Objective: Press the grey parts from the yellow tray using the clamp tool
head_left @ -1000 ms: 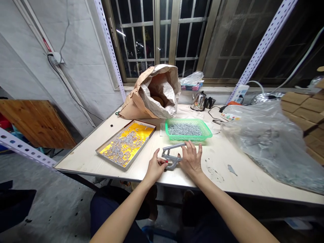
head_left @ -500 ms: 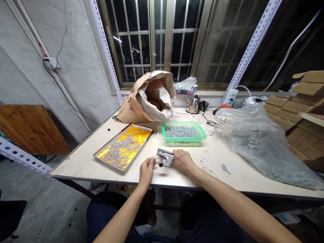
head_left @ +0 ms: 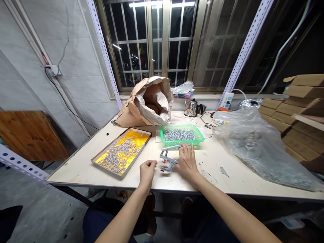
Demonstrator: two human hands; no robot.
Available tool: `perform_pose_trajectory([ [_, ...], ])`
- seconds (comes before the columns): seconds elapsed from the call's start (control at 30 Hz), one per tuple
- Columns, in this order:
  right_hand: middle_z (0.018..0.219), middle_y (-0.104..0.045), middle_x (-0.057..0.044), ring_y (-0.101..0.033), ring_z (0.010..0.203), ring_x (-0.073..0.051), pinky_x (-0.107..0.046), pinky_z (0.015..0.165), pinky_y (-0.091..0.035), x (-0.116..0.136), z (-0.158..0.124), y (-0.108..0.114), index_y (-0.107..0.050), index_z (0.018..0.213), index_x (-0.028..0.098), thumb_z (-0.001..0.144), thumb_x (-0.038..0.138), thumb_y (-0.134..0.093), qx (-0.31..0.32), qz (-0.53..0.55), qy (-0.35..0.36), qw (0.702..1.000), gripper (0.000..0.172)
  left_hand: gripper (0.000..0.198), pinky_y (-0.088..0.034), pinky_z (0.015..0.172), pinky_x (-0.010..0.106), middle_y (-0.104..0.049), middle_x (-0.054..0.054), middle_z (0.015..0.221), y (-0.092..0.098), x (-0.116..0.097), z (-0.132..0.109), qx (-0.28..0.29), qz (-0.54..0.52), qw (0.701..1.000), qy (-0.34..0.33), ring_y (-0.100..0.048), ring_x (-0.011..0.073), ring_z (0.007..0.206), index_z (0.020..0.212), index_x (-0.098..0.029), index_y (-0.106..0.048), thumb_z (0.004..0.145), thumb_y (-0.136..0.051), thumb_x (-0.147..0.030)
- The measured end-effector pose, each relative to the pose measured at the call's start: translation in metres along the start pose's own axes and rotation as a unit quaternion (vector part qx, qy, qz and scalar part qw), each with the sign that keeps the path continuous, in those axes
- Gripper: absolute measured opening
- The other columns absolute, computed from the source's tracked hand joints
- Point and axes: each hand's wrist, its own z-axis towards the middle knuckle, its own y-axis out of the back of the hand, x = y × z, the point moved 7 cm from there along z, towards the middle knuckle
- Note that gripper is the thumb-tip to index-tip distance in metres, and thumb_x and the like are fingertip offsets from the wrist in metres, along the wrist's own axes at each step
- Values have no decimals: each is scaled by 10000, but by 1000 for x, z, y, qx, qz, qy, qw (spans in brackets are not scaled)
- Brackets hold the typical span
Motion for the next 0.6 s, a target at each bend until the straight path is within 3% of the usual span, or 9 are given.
perform_pose_trajectory([
  [0.1, 1291, -490, -221, -336, 1282, -330, -527, 1116, -111, -8, -7, -6, -551, 1115, 57, 731, 352, -597, 16, 5, -5, 1000, 487, 302, -424, 582, 241, -667, 69, 682, -2, -18, 16, -41, -22, 998, -43, -564, 145, 617, 690, -109, -677, 644, -651, -407],
  [0.23, 1276, -501, -209, -361, 1266, -326, -512, 1116, -130, -7, -11, -11, -551, 1119, 64, 714, 351, -612, 28, 10, -1, 1000, 500, 280, -467, 650, 269, -691, 92, 756, -52, -65, 52, 33, 23, 992, -116, -605, 167, 677, 772, -101, -695, 721, -616, -365],
  [0.3, 1274, -503, -210, -372, 1256, -328, -508, 1116, -136, -5, -12, -12, -555, 1112, 63, 695, 339, -627, 29, 10, 2, 1000, 505, 335, -478, 715, 275, -699, 124, 930, -76, -88, 74, 52, 74, 982, -167, -630, 175, 765, 997, -92, -677, 761, -613, -321],
  [0.37, 1269, -507, -214, -379, 1248, -332, -510, 1115, -139, -5, -13, -13, -559, 1104, 59, 680, 334, -638, 29, 8, 6, 1000, 511, 406, -475, 779, 268, -673, 140, 1059, -89, -100, 98, 49, 192, 961, -195, -636, 179, 859, 1148, -94, -614, 794, -610, -292],
  [0.47, 1254, -518, -218, -385, 1240, -338, -512, 1114, -142, -6, -14, -15, -565, 1090, 52, 668, 344, -649, 33, 8, 8, 999, 519, 336, -450, 861, 267, -650, 144, 1110, -73, -98, 133, 26, 375, 909, -178, -609, 191, 984, 1143, -91, -608, 858, -542, -257],
  [0.6, 1253, -520, -214, -386, 1239, -336, -509, 1112, -153, -6, -13, -19, -568, 1084, 62, 670, 357, -646, 38, 15, 1, 999, 513, 266, -446, 886, 342, -615, 189, 1116, -12, -88, 170, 0, 473, 872, -125, -570, 242, 1057, 1086, -60, -608, 880, -504, -193],
])
